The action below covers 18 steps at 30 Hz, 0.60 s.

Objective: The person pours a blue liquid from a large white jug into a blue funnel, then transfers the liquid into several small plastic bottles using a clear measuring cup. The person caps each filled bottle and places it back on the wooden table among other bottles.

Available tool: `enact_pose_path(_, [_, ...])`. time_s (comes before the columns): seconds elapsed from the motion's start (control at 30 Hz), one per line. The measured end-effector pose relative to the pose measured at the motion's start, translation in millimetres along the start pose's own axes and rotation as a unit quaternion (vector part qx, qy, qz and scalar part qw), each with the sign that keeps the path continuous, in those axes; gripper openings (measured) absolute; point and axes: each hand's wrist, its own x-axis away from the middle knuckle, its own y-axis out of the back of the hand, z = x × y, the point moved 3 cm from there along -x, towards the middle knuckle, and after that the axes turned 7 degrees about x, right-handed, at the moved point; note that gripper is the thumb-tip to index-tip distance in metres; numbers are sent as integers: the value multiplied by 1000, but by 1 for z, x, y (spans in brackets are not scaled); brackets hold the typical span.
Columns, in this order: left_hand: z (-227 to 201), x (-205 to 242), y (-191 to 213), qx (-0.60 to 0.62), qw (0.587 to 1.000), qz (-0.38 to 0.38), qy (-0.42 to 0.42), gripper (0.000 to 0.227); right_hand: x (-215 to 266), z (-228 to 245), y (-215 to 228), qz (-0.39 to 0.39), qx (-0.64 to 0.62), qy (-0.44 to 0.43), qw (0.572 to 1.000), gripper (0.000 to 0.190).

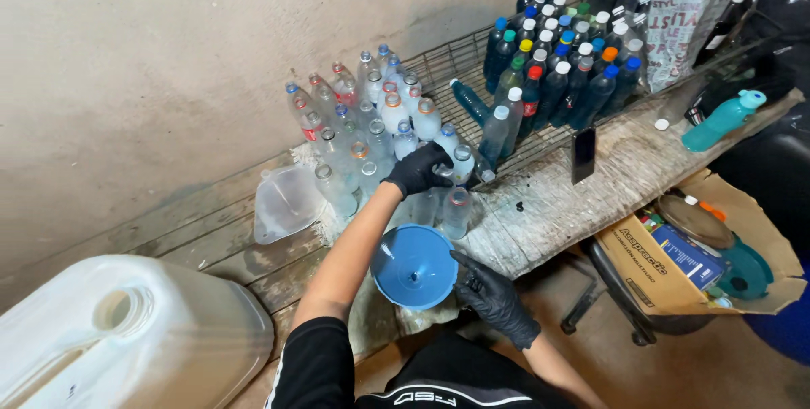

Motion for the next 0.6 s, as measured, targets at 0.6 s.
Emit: enact_pose_path(0.6, [-37, 8, 39, -70, 990, -122, 29, 21, 5, -21, -26, -19, 129, 55, 990, 42])
